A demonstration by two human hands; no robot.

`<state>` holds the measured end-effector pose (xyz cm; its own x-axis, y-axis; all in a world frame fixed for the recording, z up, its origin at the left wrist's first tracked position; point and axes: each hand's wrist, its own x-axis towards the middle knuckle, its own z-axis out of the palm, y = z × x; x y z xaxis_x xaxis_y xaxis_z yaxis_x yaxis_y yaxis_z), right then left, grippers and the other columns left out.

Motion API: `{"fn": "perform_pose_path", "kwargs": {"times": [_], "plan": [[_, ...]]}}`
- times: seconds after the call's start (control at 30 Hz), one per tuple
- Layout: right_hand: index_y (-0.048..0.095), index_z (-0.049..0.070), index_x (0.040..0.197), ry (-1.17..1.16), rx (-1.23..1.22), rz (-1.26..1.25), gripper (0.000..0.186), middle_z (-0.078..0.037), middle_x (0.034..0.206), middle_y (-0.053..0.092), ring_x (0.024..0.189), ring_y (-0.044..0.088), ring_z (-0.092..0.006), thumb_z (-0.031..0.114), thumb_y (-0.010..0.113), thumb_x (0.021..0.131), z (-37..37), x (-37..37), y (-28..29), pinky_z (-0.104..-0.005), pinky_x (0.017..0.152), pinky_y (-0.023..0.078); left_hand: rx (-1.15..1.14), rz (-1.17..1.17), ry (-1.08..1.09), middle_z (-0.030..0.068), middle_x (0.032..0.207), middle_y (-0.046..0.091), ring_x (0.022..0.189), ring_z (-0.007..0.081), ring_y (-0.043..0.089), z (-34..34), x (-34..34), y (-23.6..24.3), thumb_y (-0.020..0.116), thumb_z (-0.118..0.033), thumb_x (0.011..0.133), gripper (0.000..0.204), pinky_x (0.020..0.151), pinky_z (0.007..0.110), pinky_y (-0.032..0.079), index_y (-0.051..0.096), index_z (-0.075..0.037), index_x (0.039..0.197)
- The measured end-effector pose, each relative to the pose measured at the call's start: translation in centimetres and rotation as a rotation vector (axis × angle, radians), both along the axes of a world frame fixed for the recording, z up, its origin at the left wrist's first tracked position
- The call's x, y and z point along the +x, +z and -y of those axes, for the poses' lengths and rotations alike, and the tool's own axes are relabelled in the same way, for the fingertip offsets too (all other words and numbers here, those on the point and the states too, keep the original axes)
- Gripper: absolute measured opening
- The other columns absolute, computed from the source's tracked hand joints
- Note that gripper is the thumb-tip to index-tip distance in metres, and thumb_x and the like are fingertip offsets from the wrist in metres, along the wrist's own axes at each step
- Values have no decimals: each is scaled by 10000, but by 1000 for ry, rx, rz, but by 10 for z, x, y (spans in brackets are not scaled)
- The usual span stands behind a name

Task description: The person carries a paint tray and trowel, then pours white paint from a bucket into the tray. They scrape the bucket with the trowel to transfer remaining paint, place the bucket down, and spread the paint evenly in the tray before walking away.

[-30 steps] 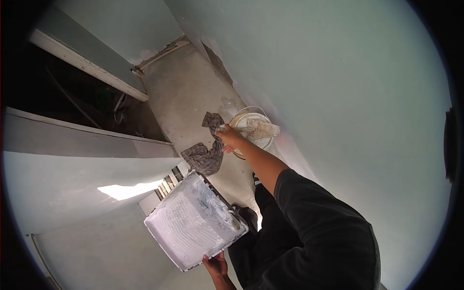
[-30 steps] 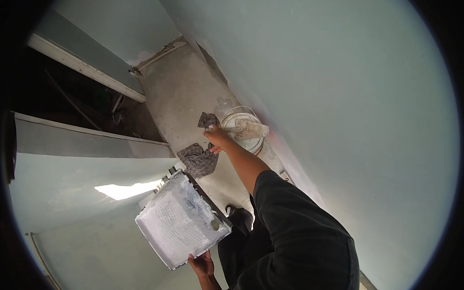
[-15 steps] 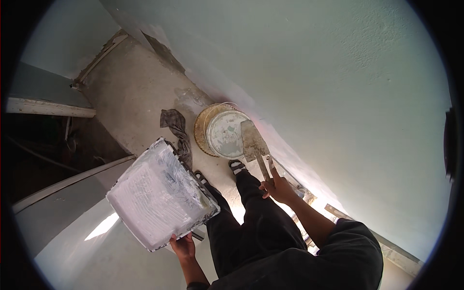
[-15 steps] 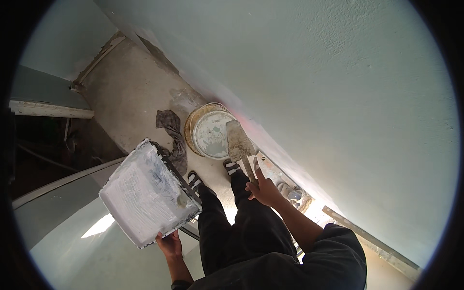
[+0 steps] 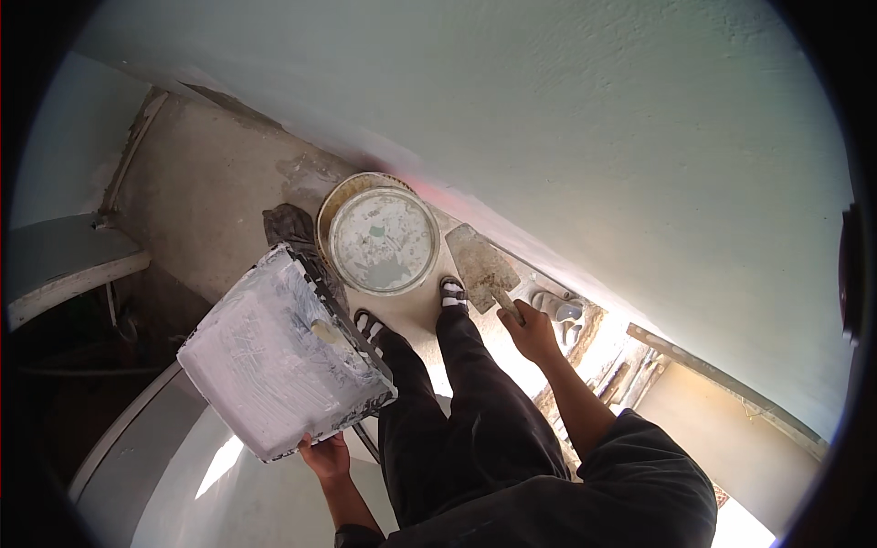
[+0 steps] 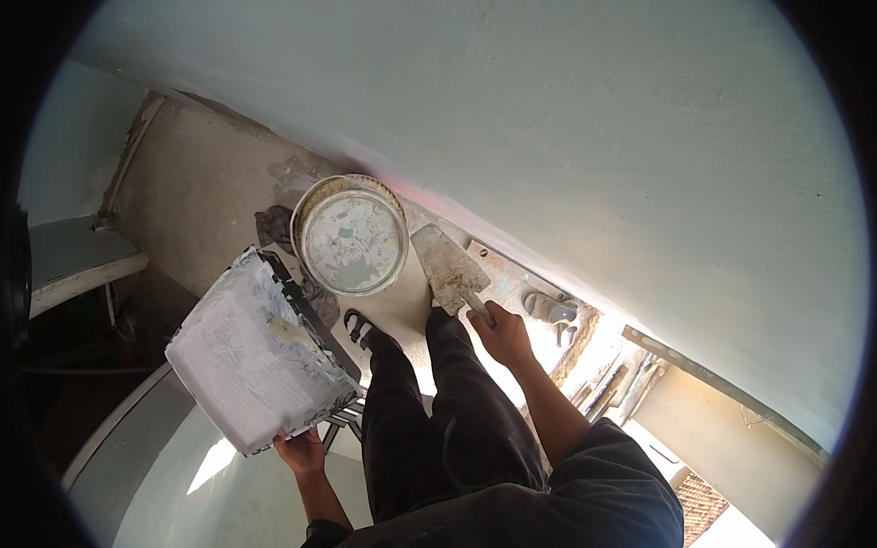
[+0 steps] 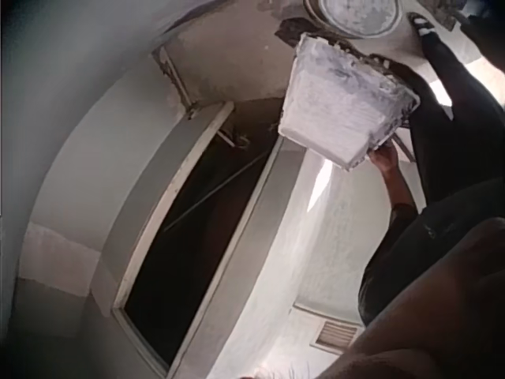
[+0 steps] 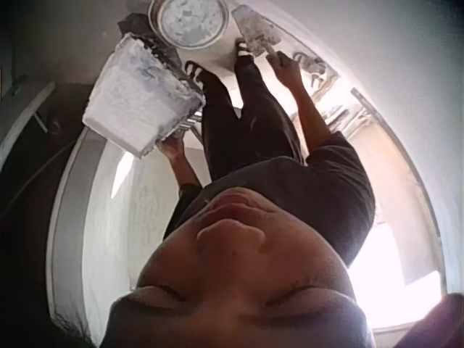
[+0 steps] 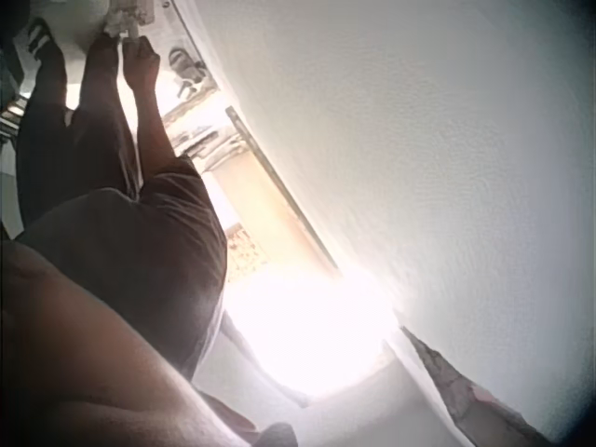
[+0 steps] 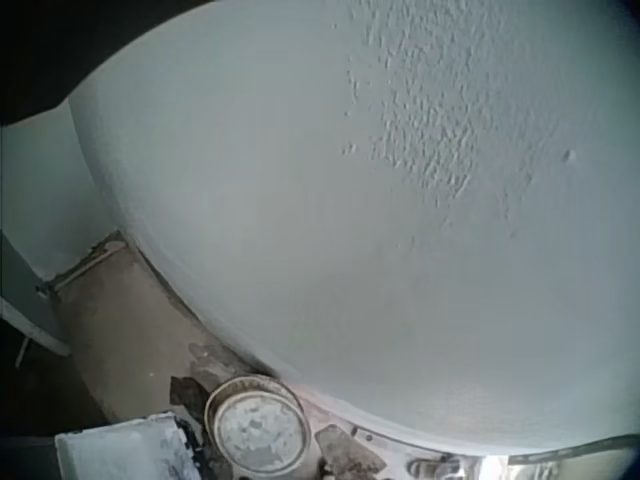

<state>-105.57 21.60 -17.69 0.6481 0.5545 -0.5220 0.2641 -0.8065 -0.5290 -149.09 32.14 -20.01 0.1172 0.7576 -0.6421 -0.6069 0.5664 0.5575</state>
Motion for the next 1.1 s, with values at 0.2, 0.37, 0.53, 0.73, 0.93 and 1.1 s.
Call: {"fn": "perform_pose_path", "kwargs": {"times": [0.2,0.37,0.53,0.73,0.93,1.1], "plan": [[649,41,879,108,-90,52,527,-188,652,623,678,652,-402,563,606,940,42,6,1,-478,663,497,108,116,41,115,1447,498,1303,289,530,-11,32,-12,726,-312,813,766,1032,432,513,398,-62,1458],[665,35,906,159,-118,21,559,-201,709,654,743,676,-412,590,602,930,36,26,6,-486,697,512,199,154,51,123,1494,447,1364,292,458,-51,77,-10,698,-338,820,816,1145,481,380,342,-65,1502],[665,35,911,183,-108,56,564,-205,713,663,776,683,-419,594,596,928,30,33,-1,-500,709,514,257,217,80,129,1461,480,1333,296,478,-89,129,-11,684,-337,831,780,1131,464,376,368,-51,1485],[687,55,957,232,-201,145,540,-212,746,683,823,693,-421,585,587,932,23,34,36,-506,749,533,272,298,58,159,1410,533,1270,323,514,-102,161,-24,650,-376,863,706,1071,459,403,428,-43,1445],[713,55,916,223,-297,128,526,-186,749,692,818,698,-395,569,600,923,6,42,73,-484,747,535,303,343,6,150,1426,526,1313,313,493,-105,180,-23,654,-347,861,707,1148,470,358,424,-36,1452],[718,92,975,257,-332,125,536,-173,766,704,833,706,-391,605,569,927,11,46,68,-487,771,543,311,305,-5,130,1440,518,1320,289,490,-106,184,-14,673,-312,851,718,1145,447,369,413,-27,1456]]}}
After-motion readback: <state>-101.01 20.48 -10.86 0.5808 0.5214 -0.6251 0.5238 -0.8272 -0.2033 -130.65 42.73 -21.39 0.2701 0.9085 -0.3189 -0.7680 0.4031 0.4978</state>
